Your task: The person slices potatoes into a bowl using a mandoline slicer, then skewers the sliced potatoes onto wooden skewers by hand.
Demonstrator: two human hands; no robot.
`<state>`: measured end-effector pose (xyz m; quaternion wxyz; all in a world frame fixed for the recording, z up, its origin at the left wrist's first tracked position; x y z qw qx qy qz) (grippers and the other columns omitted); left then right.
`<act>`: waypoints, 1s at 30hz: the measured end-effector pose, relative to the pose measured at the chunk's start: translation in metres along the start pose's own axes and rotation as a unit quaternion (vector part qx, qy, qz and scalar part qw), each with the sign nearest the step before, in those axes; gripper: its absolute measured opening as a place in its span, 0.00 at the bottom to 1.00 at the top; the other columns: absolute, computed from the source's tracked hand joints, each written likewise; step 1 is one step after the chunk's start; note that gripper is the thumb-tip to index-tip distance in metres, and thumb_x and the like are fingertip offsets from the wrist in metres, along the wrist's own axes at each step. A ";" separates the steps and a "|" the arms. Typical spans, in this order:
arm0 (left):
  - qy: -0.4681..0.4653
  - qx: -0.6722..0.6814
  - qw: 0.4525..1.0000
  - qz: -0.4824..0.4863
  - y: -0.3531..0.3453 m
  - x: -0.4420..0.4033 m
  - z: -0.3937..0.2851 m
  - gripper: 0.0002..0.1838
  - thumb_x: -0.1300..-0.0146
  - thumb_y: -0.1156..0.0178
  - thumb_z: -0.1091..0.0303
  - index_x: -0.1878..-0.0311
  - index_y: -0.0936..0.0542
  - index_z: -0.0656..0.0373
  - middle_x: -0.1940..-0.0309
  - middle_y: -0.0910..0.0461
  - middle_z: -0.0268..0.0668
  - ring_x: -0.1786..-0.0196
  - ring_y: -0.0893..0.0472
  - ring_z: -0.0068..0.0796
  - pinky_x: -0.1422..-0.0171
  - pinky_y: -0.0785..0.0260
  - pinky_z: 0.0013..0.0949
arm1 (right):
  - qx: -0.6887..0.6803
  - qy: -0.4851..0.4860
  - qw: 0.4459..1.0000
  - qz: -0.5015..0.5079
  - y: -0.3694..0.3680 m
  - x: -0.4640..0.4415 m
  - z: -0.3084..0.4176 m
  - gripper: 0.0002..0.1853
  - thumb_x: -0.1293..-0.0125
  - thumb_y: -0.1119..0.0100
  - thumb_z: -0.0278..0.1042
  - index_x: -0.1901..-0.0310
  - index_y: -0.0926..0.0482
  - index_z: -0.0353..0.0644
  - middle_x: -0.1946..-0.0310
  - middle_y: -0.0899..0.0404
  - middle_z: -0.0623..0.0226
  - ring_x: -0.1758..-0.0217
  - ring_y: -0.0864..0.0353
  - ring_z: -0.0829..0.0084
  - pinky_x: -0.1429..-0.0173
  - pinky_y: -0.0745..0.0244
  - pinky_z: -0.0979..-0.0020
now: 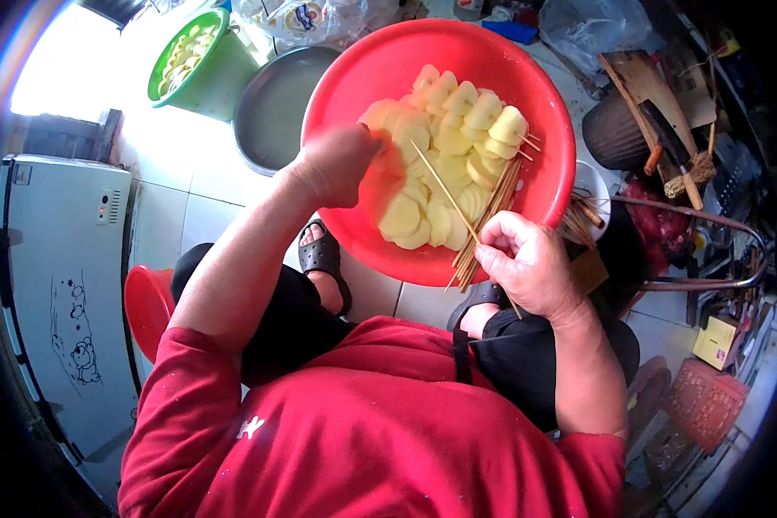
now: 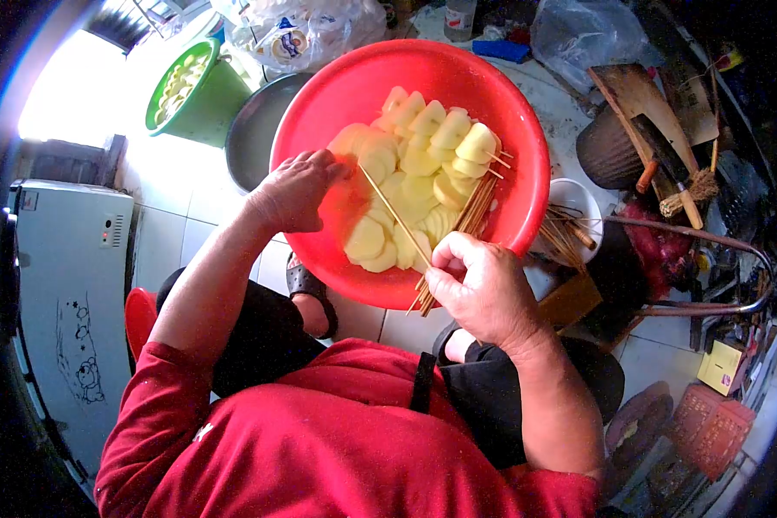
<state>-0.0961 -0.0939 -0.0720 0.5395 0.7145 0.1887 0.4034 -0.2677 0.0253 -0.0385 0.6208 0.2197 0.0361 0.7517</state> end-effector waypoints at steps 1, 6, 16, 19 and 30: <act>0.017 -0.005 0.998 0.064 -0.011 0.000 0.002 0.35 0.59 0.38 0.74 0.40 0.30 0.56 0.46 0.30 0.41 0.40 0.30 0.41 0.35 0.37 0.40 | -0.001 0.002 1.000 0.000 0.000 0.000 0.001 0.07 0.43 0.39 0.29 0.70 0.25 0.35 0.78 0.21 0.60 0.74 0.19 0.70 0.67 0.25 0.69; 0.037 -0.047 0.998 0.024 -0.020 -0.005 0.006 0.29 0.57 0.37 0.70 0.45 0.28 0.57 0.50 0.28 0.40 0.44 0.28 0.39 0.39 0.33 0.40 | 0.034 0.001 0.999 -0.011 0.001 -0.001 0.002 0.06 0.43 0.39 0.29 0.69 0.24 0.36 0.77 0.21 0.60 0.74 0.19 0.69 0.67 0.25 0.69; -0.005 0.035 0.997 -0.074 -0.001 -0.005 0.007 0.15 0.47 0.42 0.71 0.54 0.23 0.57 0.62 0.22 0.41 0.56 0.21 0.41 0.51 0.26 0.40 | 0.030 0.008 0.999 -0.023 0.002 -0.005 -0.005 0.06 0.43 0.39 0.29 0.70 0.24 0.35 0.78 0.21 0.60 0.74 0.20 0.69 0.67 0.25 0.69; -0.013 0.128 0.974 -0.184 0.029 0.007 0.026 0.15 0.47 0.38 0.71 0.54 0.23 0.58 0.62 0.20 0.41 0.60 0.19 0.39 0.54 0.25 0.38 | 0.033 0.007 0.999 -0.020 0.004 -0.002 0.004 0.06 0.42 0.40 0.29 0.70 0.25 0.35 0.78 0.21 0.60 0.75 0.20 0.70 0.68 0.26 0.69; 0.160 0.632 0.753 -0.088 -0.045 -0.018 0.019 0.23 0.53 0.26 0.65 0.58 0.26 0.64 0.64 0.21 0.39 0.63 0.19 0.31 0.60 0.24 0.33 | 0.015 0.024 0.999 -0.031 0.008 -0.001 0.002 0.06 0.42 0.40 0.28 0.69 0.25 0.35 0.77 0.21 0.62 0.74 0.22 0.73 0.67 0.26 0.70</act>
Point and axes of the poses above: each hand's wrist, its own x-axis away from the middle knuckle, its own y-axis out of the back of the hand, z = x × y, the point moved 10 cm from there along -x, towards the middle knuckle
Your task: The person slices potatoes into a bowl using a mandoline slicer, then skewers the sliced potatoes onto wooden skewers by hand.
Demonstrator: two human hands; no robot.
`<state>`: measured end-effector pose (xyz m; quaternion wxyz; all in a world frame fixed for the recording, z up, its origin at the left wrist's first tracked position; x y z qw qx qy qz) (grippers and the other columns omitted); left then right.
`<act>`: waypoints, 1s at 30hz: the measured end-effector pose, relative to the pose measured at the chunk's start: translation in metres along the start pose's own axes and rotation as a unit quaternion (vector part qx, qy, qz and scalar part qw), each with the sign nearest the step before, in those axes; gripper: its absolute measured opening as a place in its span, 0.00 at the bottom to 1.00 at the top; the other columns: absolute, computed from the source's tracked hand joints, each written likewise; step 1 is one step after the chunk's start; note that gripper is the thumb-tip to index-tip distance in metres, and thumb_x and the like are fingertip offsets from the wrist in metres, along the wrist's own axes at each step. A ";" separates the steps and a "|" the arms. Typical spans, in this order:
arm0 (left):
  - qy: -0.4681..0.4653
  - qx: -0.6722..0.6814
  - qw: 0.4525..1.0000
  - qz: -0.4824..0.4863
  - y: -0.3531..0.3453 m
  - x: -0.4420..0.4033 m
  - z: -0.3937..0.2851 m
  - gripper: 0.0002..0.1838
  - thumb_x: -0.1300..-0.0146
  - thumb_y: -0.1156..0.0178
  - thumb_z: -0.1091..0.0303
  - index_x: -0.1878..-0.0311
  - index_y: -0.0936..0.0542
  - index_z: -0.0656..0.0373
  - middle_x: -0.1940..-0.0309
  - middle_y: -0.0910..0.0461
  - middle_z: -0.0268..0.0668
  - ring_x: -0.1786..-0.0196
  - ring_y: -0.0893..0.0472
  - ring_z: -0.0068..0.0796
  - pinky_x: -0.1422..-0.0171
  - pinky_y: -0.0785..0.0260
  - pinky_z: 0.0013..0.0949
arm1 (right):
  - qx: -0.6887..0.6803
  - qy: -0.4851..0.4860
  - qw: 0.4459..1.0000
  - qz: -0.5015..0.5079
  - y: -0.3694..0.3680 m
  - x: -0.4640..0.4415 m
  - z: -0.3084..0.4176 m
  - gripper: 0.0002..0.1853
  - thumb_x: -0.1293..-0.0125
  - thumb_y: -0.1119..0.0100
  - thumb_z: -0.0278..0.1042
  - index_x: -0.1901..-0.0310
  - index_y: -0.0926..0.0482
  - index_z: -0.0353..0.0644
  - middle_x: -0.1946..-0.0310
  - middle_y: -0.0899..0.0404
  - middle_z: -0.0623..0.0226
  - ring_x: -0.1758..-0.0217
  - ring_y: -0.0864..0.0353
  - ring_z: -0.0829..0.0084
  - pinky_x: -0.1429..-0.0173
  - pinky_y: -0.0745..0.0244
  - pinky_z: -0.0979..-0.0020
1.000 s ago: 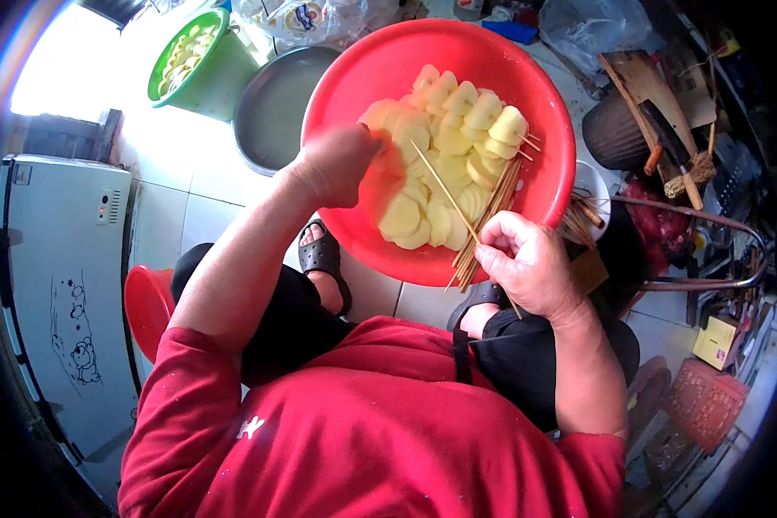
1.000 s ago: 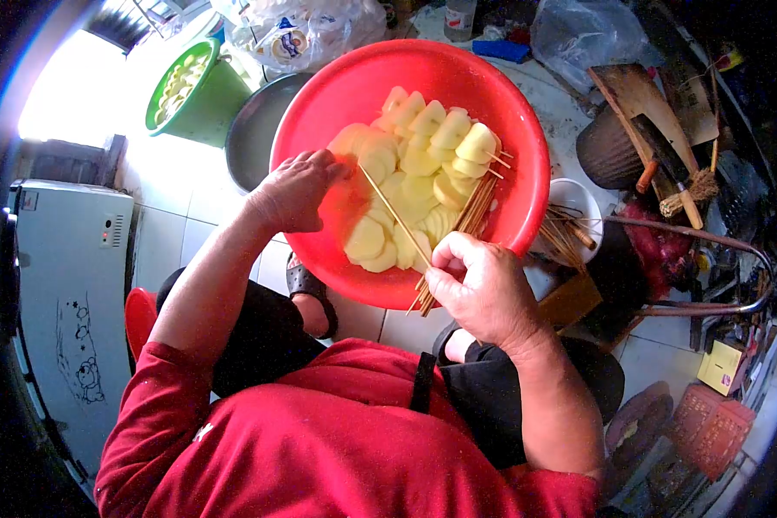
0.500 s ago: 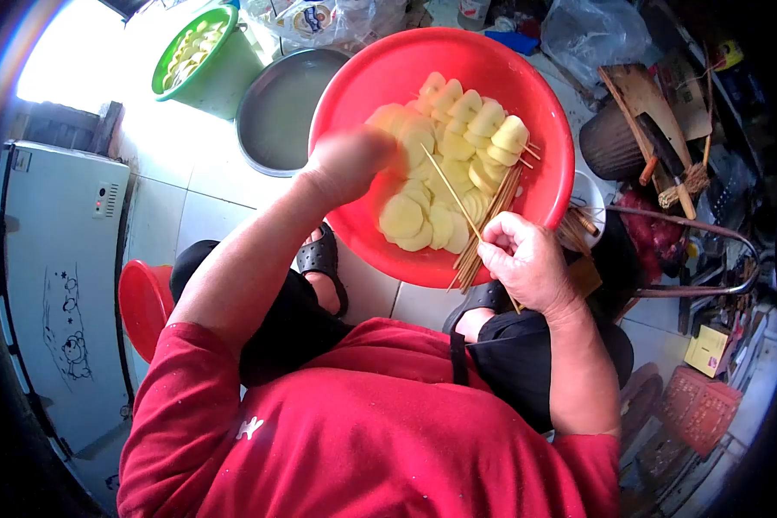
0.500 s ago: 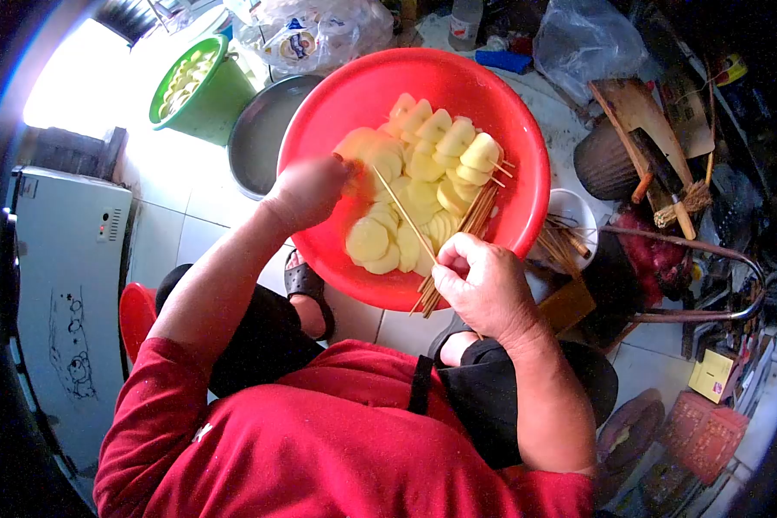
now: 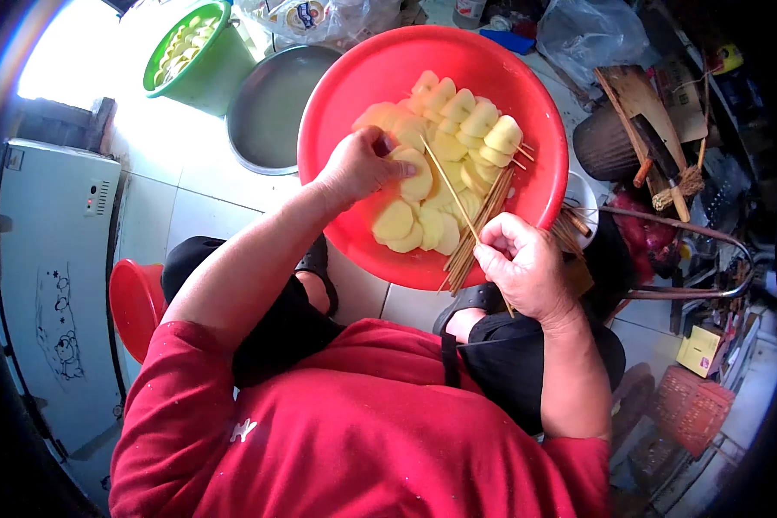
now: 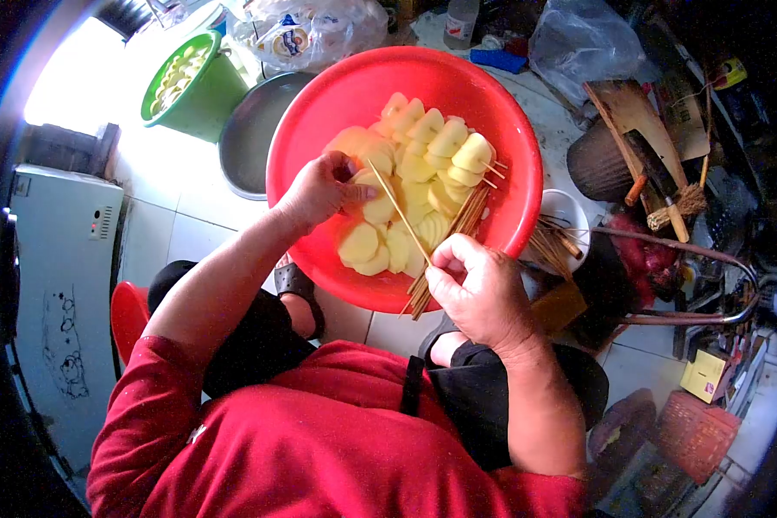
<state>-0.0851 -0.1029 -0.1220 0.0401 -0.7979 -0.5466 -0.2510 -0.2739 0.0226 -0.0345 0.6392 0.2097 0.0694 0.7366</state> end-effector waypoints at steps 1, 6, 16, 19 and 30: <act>-0.057 -0.131 0.990 -0.015 0.003 0.004 -0.018 0.22 0.53 0.26 0.63 0.60 0.24 0.64 0.64 0.21 0.39 0.62 0.19 0.33 0.57 0.25 0.34 | -0.010 -0.001 1.000 0.000 0.000 0.000 -0.002 0.06 0.42 0.40 0.27 0.68 0.25 0.35 0.77 0.22 0.63 0.74 0.22 0.75 0.67 0.26 0.71; -0.095 -0.215 0.971 -0.032 0.004 0.010 -0.023 0.16 0.52 0.29 0.60 0.64 0.19 0.60 0.65 0.21 0.40 0.61 0.19 0.37 0.51 0.27 0.35 | -0.043 -0.037 0.998 0.005 -0.002 -0.001 -0.012 0.05 0.41 0.40 0.26 0.68 0.25 0.36 0.77 0.22 0.68 0.73 0.24 0.80 0.68 0.26 0.75; -0.104 0.017 0.994 -0.029 0.017 0.010 -0.032 0.10 0.42 0.37 0.67 0.60 0.20 0.62 0.64 0.19 0.36 0.64 0.19 0.27 0.59 0.25 0.31 | -0.104 -0.096 0.989 0.041 -0.019 -0.003 -0.020 0.05 0.39 0.40 0.26 0.65 0.25 0.35 0.74 0.23 0.72 0.72 0.26 0.84 0.66 0.28 0.79; -0.038 0.244 0.969 0.005 0.016 0.017 -0.035 0.11 0.41 0.40 0.71 0.55 0.22 0.63 0.61 0.19 0.37 0.62 0.18 0.30 0.57 0.24 0.32 | -0.106 -0.084 0.990 0.029 -0.017 -0.004 -0.018 0.04 0.39 0.41 0.26 0.65 0.25 0.35 0.74 0.24 0.73 0.71 0.27 0.84 0.65 0.29 0.80; -0.016 0.377 0.926 -0.022 0.017 0.025 -0.038 0.11 0.41 0.37 0.72 0.56 0.23 0.61 0.61 0.20 0.37 0.60 0.18 0.31 0.54 0.22 0.34 | -0.110 -0.067 0.992 0.012 -0.015 -0.004 -0.007 0.03 0.39 0.42 0.25 0.67 0.25 0.37 0.77 0.26 0.76 0.73 0.28 0.86 0.66 0.31 0.81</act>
Point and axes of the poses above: each hand's wrist, its own x-axis away from the middle knuckle, its own y-axis out of the back of the hand, z = x × y, the point moved 10 cm from there along -x, towards the middle knuckle
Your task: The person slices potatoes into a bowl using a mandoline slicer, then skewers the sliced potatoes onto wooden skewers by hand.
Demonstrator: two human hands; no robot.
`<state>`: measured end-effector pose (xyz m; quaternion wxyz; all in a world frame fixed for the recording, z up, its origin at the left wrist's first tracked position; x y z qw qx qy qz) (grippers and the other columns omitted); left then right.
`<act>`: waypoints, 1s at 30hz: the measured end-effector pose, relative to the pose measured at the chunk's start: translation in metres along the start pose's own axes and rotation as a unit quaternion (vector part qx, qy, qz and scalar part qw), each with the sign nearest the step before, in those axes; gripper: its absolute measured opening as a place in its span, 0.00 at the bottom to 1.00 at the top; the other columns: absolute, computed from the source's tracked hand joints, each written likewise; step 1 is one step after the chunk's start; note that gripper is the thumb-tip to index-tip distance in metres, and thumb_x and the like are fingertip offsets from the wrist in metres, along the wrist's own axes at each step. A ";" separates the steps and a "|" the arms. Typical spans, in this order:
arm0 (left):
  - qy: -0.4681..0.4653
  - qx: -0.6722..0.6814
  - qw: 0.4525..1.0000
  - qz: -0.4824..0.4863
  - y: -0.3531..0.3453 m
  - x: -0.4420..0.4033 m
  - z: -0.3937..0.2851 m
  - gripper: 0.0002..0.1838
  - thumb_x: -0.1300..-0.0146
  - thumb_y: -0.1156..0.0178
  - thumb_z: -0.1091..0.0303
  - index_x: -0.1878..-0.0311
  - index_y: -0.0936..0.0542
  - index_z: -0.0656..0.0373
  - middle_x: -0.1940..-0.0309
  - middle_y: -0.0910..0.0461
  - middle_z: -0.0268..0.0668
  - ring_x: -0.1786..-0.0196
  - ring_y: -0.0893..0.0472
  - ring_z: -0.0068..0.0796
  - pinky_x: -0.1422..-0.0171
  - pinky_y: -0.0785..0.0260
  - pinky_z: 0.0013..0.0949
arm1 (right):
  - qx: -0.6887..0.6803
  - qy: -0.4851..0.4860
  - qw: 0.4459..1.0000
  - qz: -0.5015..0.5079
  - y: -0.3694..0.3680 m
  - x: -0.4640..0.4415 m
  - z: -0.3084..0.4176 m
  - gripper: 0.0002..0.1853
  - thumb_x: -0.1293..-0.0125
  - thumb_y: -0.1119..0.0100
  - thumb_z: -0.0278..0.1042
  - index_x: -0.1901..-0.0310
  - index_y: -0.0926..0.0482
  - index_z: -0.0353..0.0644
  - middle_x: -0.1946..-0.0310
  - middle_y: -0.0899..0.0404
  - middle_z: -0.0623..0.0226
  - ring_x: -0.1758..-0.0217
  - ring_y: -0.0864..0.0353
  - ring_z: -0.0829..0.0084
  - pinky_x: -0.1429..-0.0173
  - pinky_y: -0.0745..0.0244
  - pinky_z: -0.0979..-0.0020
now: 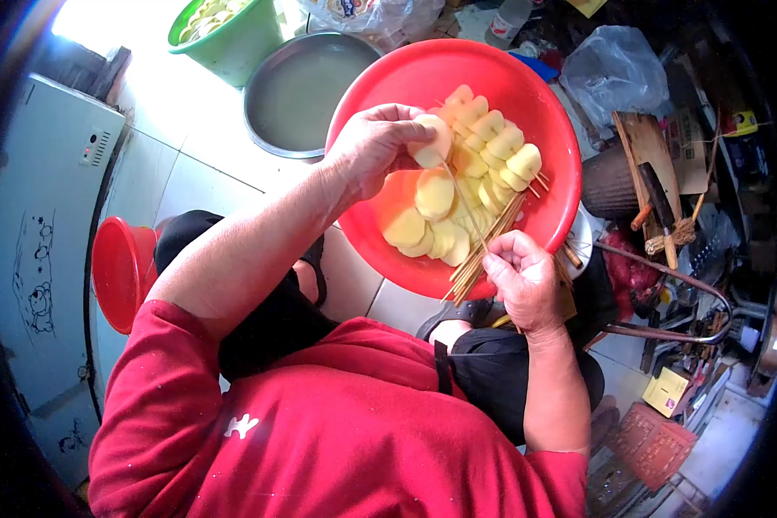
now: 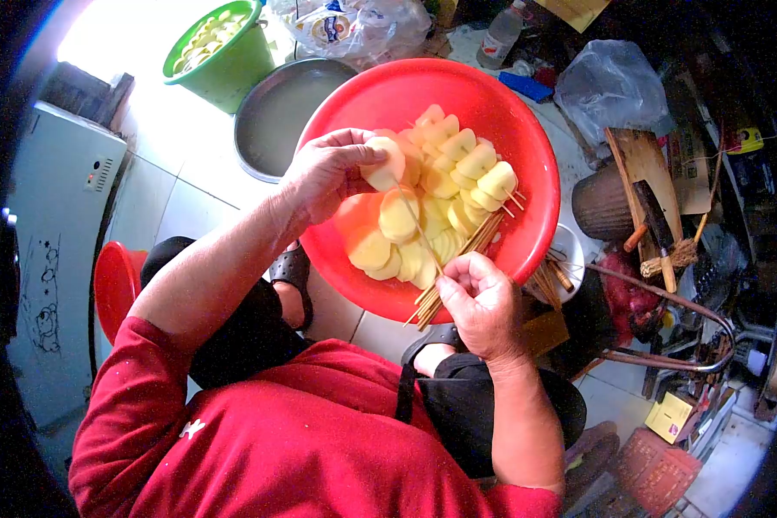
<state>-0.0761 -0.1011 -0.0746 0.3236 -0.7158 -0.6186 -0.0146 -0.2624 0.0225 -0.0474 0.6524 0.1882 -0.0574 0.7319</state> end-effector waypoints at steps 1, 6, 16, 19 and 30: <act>0.000 0.001 1.000 0.000 -0.001 0.000 0.000 0.11 0.41 0.37 0.72 0.56 0.23 0.61 0.61 0.20 0.37 0.60 0.18 0.31 0.54 0.22 0.34 | 0.007 -0.001 1.000 -0.004 0.001 0.000 0.000 0.03 0.39 0.42 0.25 0.67 0.25 0.37 0.77 0.25 0.76 0.73 0.28 0.86 0.66 0.31 0.81; 0.002 -0.058 0.998 0.025 -0.013 0.009 0.000 0.09 0.40 0.38 0.71 0.57 0.22 0.62 0.63 0.19 0.37 0.61 0.18 0.31 0.54 0.22 0.33 | -0.016 0.003 1.000 -0.020 0.002 -0.001 0.000 0.02 0.40 0.42 0.24 0.67 0.25 0.37 0.77 0.25 0.76 0.73 0.28 0.86 0.66 0.31 0.80; 0.057 -0.008 0.998 0.008 -0.009 0.011 0.011 0.13 0.37 0.42 0.71 0.50 0.25 0.61 0.58 0.20 0.39 0.59 0.17 0.33 0.58 0.21 0.34 | -0.010 0.037 0.999 -0.019 -0.004 0.001 0.003 0.03 0.39 0.41 0.24 0.67 0.25 0.37 0.76 0.23 0.74 0.73 0.27 0.85 0.67 0.30 0.80; 0.051 0.020 0.998 0.018 -0.007 0.009 0.012 0.12 0.38 0.40 0.70 0.51 0.25 0.60 0.58 0.20 0.38 0.60 0.17 0.32 0.58 0.21 0.34 | -0.026 0.034 0.999 -0.012 -0.007 0.002 0.004 0.03 0.38 0.41 0.24 0.66 0.25 0.37 0.75 0.23 0.74 0.72 0.26 0.85 0.66 0.29 0.80; 0.104 -0.084 0.988 0.082 -0.030 0.019 0.035 0.08 0.41 0.35 0.69 0.61 0.22 0.61 0.66 0.19 0.37 0.64 0.18 0.32 0.60 0.21 0.34 | -0.089 0.043 0.995 -0.024 -0.010 -0.011 0.007 0.03 0.36 0.42 0.25 0.63 0.26 0.37 0.73 0.23 0.74 0.71 0.27 0.85 0.65 0.30 0.82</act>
Point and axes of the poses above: each hand's wrist, its own x-axis away from the middle knuckle, its own y-axis out of the back of the hand, z = x × y, the point moved 10 cm from there along -x, towards the middle knuckle
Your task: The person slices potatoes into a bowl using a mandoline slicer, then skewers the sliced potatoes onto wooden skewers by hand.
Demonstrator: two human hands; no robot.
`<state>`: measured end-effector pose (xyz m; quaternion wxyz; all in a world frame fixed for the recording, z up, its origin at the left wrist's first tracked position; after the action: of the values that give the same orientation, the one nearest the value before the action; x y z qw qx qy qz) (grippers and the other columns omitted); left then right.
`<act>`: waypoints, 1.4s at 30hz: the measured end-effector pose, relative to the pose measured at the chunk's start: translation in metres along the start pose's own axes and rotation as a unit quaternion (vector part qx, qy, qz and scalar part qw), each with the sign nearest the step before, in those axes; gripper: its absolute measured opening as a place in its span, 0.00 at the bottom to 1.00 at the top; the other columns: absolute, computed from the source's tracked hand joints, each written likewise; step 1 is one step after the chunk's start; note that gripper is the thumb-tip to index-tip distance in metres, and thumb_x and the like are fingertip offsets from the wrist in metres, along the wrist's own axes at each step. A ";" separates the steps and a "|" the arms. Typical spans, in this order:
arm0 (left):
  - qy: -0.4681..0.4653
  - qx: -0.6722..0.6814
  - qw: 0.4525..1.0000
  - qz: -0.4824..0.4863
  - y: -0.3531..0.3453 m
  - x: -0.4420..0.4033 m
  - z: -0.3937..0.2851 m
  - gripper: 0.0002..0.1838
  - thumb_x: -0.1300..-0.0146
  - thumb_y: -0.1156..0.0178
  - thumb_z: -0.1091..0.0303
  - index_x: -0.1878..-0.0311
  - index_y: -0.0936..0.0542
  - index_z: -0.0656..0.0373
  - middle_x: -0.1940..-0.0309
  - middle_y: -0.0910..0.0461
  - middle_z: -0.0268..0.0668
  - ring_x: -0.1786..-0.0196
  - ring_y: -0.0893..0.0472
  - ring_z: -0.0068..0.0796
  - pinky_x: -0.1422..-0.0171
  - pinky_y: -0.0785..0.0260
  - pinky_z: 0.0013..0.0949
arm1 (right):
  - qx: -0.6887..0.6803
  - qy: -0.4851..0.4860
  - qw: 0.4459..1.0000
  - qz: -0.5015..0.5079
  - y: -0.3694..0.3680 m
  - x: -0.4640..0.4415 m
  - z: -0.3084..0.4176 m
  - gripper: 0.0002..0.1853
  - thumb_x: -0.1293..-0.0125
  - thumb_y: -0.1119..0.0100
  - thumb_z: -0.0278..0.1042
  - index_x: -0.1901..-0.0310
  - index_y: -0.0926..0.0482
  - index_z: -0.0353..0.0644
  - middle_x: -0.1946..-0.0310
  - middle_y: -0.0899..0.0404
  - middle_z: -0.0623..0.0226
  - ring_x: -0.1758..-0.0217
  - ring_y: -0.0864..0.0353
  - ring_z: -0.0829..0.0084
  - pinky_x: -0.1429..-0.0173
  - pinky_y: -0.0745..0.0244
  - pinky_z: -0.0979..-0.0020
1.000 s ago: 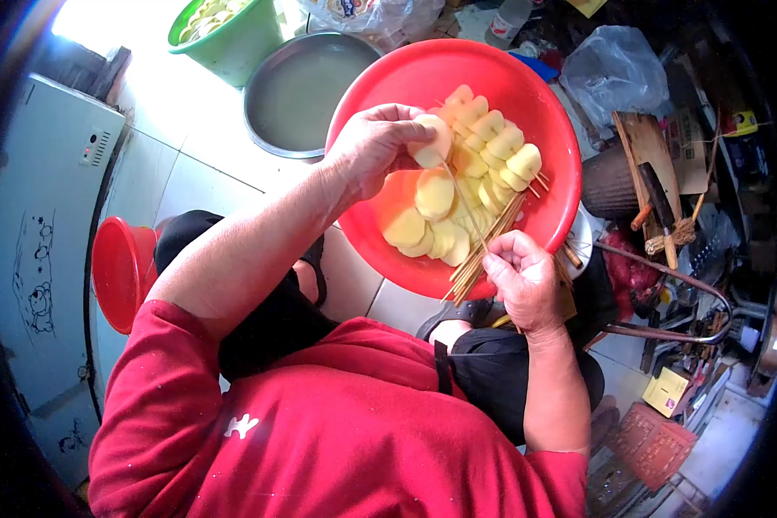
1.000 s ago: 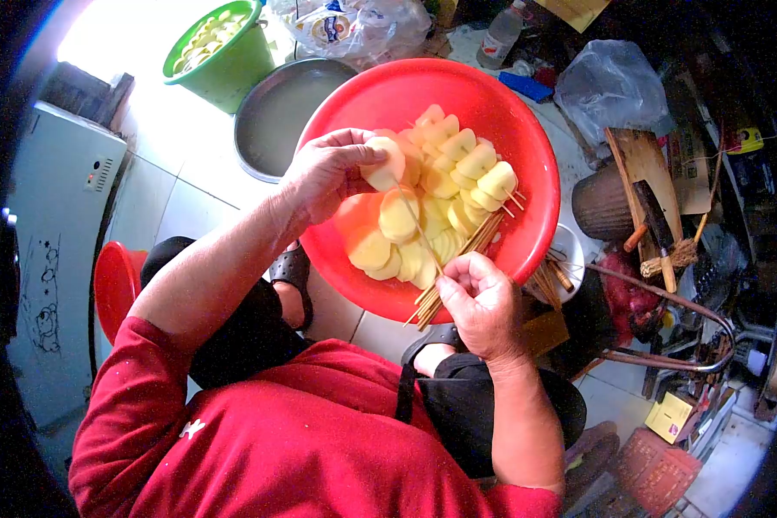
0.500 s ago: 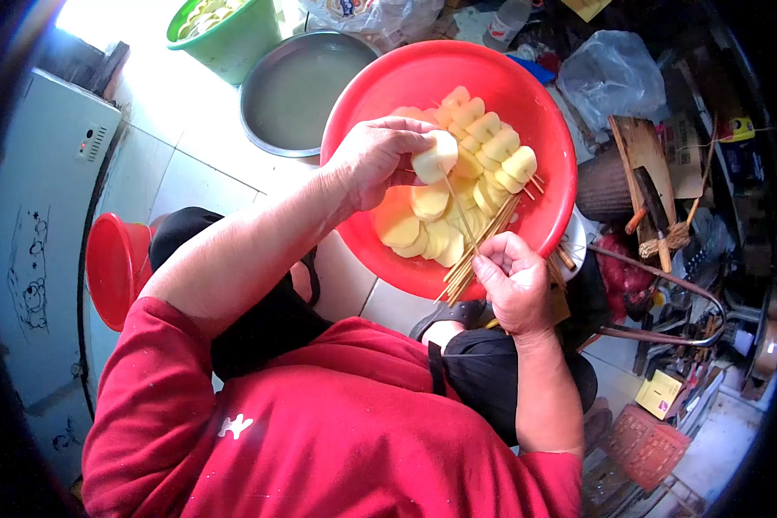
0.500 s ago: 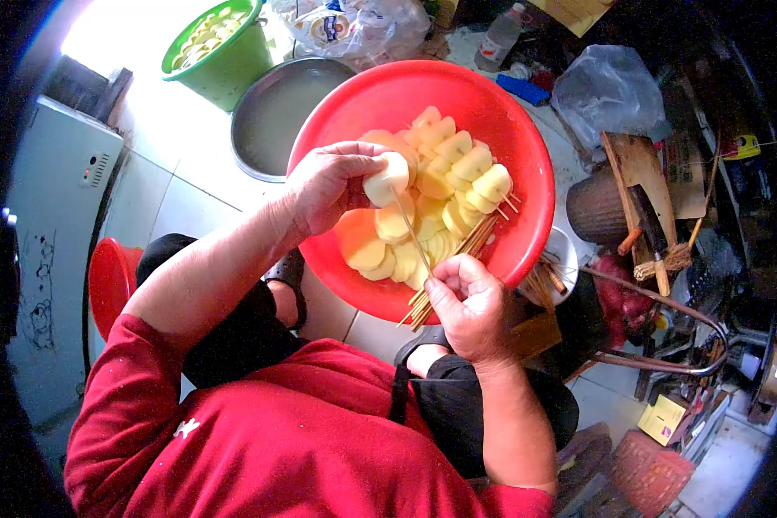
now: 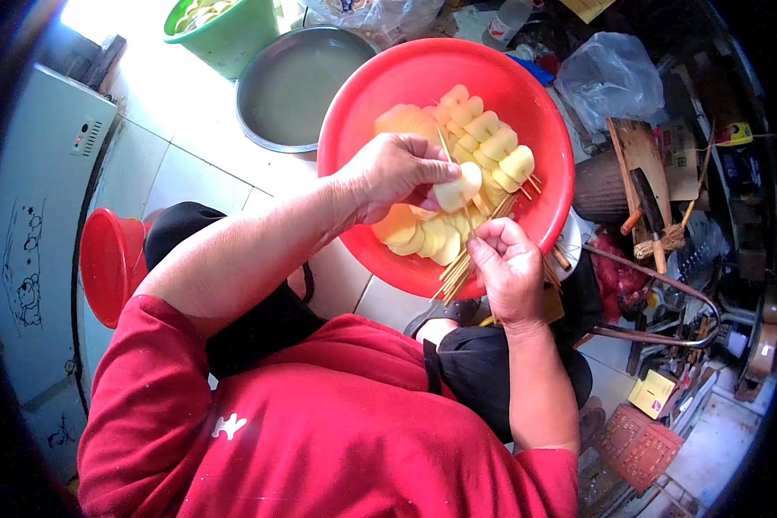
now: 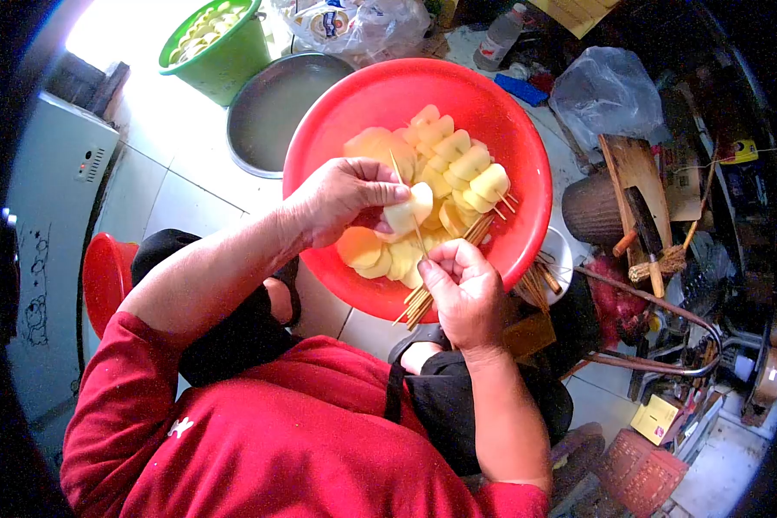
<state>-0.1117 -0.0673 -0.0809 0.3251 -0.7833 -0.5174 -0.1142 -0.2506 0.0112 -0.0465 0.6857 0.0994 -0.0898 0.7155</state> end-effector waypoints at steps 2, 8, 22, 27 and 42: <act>-0.026 0.017 0.999 -0.020 0.007 -0.001 -0.010 0.09 0.41 0.35 0.69 0.60 0.21 0.62 0.65 0.19 0.37 0.64 0.18 0.32 0.59 0.22 0.34 | -0.030 -0.050 0.998 -0.004 -0.001 -0.003 -0.007 0.05 0.36 0.41 0.27 0.61 0.25 0.37 0.73 0.23 0.74 0.71 0.27 0.85 0.67 0.30 0.82; -0.125 0.077 0.987 -0.071 0.040 0.001 -0.052 0.15 0.39 0.37 0.67 0.53 0.24 0.67 0.58 0.20 0.42 0.57 0.18 0.34 0.51 0.22 0.36 | 0.023 -0.061 0.998 0.026 0.000 0.000 -0.009 0.06 0.37 0.40 0.29 0.61 0.23 0.37 0.71 0.21 0.73 0.72 0.26 0.86 0.71 0.31 0.82; 0.024 -0.141 0.989 0.025 -0.009 0.007 0.003 0.12 0.40 0.34 0.62 0.65 0.21 0.62 0.71 0.20 0.33 0.72 0.20 0.21 0.66 0.25 0.25 | -0.049 -0.083 0.995 0.015 0.004 -0.001 -0.011 0.09 0.37 0.40 0.27 0.55 0.24 0.38 0.71 0.20 0.73 0.74 0.28 0.88 0.74 0.35 0.85; -0.139 -0.563 0.804 -0.129 0.030 -0.014 -0.027 0.24 0.51 0.29 0.50 0.62 0.22 0.62 0.70 0.19 0.44 0.65 0.18 0.37 0.60 0.26 0.37 | -0.051 -0.059 0.997 0.009 0.010 0.000 -0.005 0.06 0.38 0.40 0.27 0.59 0.23 0.39 0.74 0.23 0.75 0.78 0.32 0.88 0.76 0.37 0.85; -0.138 -0.349 0.916 -0.141 0.062 -0.017 -0.042 0.08 0.42 0.41 0.72 0.58 0.20 0.60 0.68 0.18 0.35 0.64 0.18 0.28 0.59 0.24 0.32 | -0.024 -0.082 0.995 0.049 0.001 0.009 -0.007 0.10 0.38 0.41 0.27 0.55 0.24 0.39 0.68 0.20 0.74 0.75 0.30 0.89 0.75 0.36 0.85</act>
<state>-0.0576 -0.1214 -0.0820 -0.0633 -0.7738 -0.5894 -0.2231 -0.2518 0.0218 -0.0512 0.6421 0.1364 -0.1673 0.7356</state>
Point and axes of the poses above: each hand's wrist, its own x-axis away from the middle knuckle, its own y-axis out of the back of the hand, z = x × y, the point moved 10 cm from there along -x, towards the middle knuckle
